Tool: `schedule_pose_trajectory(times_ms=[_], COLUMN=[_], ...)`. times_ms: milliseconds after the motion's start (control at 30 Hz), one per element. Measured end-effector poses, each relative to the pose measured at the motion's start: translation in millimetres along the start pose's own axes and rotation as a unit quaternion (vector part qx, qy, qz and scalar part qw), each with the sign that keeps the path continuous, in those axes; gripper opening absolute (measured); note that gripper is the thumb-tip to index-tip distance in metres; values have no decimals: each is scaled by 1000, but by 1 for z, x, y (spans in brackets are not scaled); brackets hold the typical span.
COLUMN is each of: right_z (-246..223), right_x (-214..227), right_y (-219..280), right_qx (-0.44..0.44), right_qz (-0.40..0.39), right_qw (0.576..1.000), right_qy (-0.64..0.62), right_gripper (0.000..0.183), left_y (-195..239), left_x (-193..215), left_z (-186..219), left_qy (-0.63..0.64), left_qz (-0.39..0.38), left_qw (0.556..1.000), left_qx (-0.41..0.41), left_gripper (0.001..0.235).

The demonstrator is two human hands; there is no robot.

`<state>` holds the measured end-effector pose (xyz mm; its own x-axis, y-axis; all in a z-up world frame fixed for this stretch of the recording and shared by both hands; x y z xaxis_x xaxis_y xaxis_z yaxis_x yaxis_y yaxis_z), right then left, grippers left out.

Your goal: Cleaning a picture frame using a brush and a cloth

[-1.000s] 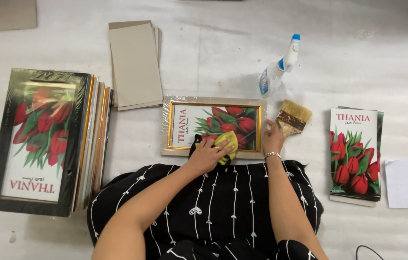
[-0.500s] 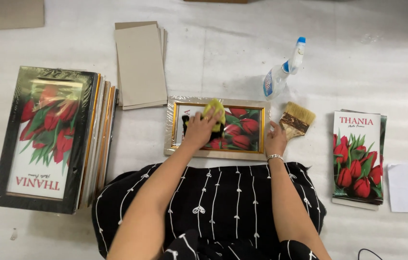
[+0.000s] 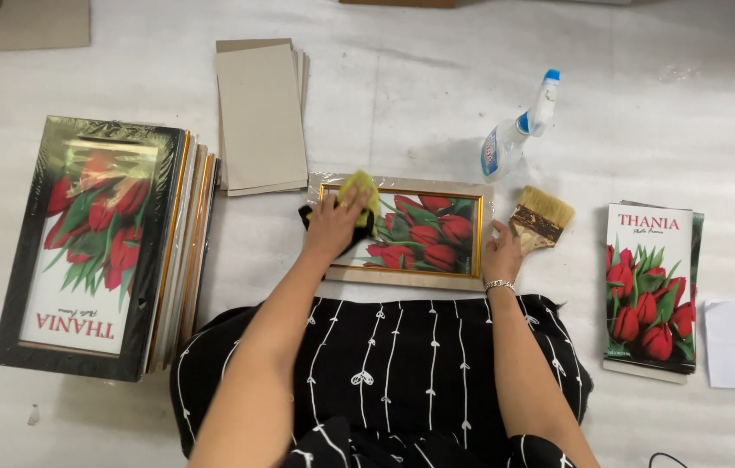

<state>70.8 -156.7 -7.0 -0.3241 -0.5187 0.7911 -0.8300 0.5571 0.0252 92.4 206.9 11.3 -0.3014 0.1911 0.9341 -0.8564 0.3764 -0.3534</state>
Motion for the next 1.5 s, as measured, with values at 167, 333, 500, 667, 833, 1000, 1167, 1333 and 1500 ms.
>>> schedule_pose_trajectory(times_ms=[167,333,500,667,833,1000,1167,1333,1500], right_z=[4,1,7,-6,-19,-28,-20,-19,-18], right_x=[-3,-1,-5,3,14,20,13,12,10], right_y=[1,1,-2,4,10,12,7,8,7], right_qx=[19,14,-1,-3,-20,-19,-15,-11,-7], right_qz=[10,1,-4,-9,-4,-12,-11,-14,-12], right_qw=[1000,1000,1000,1000,1000,999,1000,1000,1000], right_qy=[6,11,2,7,-11,-27,-21,-6,5], right_gripper=[35,36,39,37,37,37,37,36,34], left_y=[-14,45,103,61,5,20,102,118,49], left_x=[-32,17,51,31,2,-3,33,34,16], left_z=[-4,7,2,-17,-28,-32,-17,-18,-35], left_qy=[-46,-1,9,4,-54,-22,14,-17,-48], left_qz=[28,-82,-112,-78,22,-29,-133,-35,34], left_qw=[991,996,993,997,993,991,990,999,998], left_qx=[120,34,-30,16,101,125,37,-3,32], left_gripper=[67,68,70,74,69,74,74,75,70])
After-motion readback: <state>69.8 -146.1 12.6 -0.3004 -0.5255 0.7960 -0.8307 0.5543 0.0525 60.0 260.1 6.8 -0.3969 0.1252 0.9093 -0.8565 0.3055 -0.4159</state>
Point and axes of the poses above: each hand's wrist, its own y-axis away from the middle knuckle, its own x-axis out of the back of the hand, z = x × y, the point moved 3 cm from there along -y, towards the middle knuckle, and after that the axes turned 13 degrees about z, right-handed, at the moved point
